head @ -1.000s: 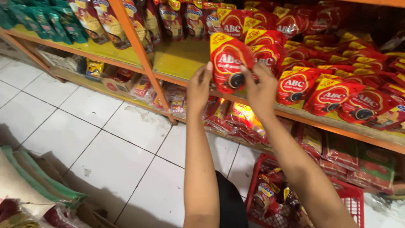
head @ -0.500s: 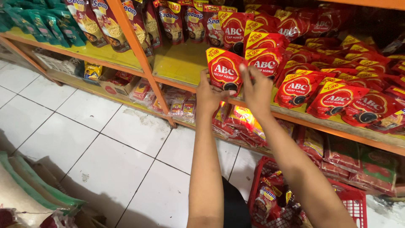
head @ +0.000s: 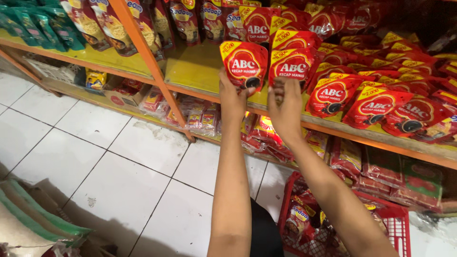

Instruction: The person moves condiment packets from a red plastic crate and arranges them onto a shelf in a store, handling the packets one by one to form organized rows.

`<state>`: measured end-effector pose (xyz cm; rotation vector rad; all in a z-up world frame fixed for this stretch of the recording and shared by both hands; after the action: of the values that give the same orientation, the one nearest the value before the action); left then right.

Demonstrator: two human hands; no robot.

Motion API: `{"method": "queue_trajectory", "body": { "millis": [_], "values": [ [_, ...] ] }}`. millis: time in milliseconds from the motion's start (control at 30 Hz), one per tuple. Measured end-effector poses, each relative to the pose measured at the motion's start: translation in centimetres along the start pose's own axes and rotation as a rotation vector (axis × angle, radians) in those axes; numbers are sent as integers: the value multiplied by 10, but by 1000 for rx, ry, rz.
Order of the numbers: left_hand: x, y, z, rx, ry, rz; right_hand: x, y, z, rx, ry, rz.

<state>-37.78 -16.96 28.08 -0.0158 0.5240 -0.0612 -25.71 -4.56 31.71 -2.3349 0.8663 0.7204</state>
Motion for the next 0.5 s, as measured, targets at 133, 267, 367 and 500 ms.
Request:
{"method": "queue_trajectory", "body": {
  "millis": [133,267,367,500],
  "values": [
    [-9,14,-10,-279,63,49,8,3,16,-26,-74,-60],
    [-12,27,-17,-129,-79,-16,9,4,17,-53,-82,-93],
    [-9,23,-4,-138,-24,11,17,-6,13,-90,-49,-137],
    [26,5,48,-443,249,155,48,-41,8,-283,58,-167]
  ]
}}
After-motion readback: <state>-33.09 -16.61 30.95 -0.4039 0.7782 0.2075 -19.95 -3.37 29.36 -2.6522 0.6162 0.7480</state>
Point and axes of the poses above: each hand's wrist, its own x-axis away from the middle knuckle, its own y-axis out of the palm, z = x × y, the point moved 6 cm from there along -x, towards the middle knuckle, and after that the axes turned 2 degrees about -x, right-handed, at the moved point
